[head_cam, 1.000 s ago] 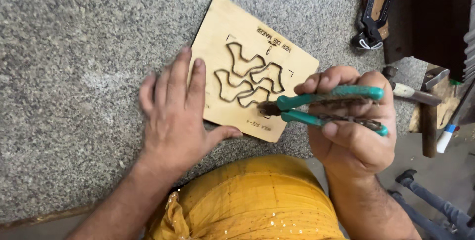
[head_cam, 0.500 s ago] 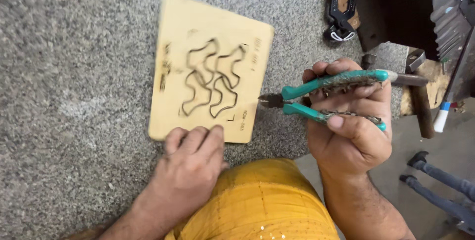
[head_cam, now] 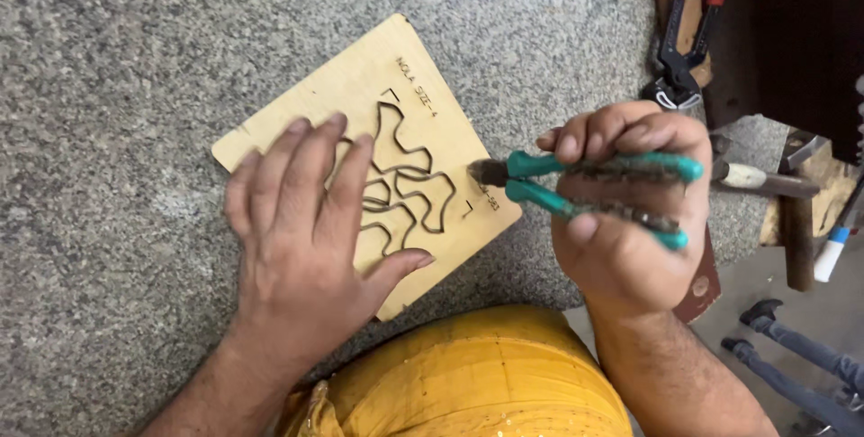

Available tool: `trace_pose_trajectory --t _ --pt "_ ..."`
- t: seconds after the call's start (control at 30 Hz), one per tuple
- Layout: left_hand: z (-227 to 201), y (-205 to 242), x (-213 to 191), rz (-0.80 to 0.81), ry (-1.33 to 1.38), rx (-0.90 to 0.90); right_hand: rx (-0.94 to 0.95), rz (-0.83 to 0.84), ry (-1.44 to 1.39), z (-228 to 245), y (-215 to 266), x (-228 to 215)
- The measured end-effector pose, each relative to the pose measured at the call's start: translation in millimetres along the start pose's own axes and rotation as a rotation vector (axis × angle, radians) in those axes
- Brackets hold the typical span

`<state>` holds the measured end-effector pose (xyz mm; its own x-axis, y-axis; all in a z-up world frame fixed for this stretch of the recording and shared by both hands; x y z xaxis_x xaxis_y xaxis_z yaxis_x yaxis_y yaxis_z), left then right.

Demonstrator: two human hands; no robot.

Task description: The person uses pliers to bend and shape a metal piece on a wooden template. They then use a hammer and a wooden block to flatten the metal piece. The person repeats this process for multiple metal pieces.

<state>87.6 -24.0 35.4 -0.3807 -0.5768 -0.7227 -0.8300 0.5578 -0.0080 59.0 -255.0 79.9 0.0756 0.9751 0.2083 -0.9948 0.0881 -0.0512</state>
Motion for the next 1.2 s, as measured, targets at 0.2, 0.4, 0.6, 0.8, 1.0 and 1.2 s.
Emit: trace_pose_trajectory --t 0.2,0.4,0.6,0.8,1.0,1.2 --pt "17 -12 14 0.118 0.063 -0.125 -0.275 0.147 0.488 14 -23 22" --pt "19 -14 16 0.108 0.049 -0.103 -0.023 -0.015 0.211 1 -41 10" --pt "16 -11 13 0.033 0.038 -0.067 0.146 0.189 -0.246 1 -45 25" --pt "17 -10 11 0.002 0.057 -0.052 0.199 0.276 -0.111 -2 -53 42" --pt "17 -11 9 -0.004 0.073 -0.057 0.279 0.357 -0.205 -10 -64 57" --pt "17 -11 11 -0.014 0.072 -0.057 0.409 0.330 -0.181 -14 -69 58"
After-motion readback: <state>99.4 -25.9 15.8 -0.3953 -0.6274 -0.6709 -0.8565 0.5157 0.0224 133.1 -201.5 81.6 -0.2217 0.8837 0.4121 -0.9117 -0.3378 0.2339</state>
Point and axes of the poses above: each hand's wrist, its own y-axis away from the middle knuckle, its own x-axis out of the palm, z = x × y, the point moved 7 cm from there along -y, towards the middle knuckle, and after that the axes turned 7 degrees about z, right-handed, at the moved point
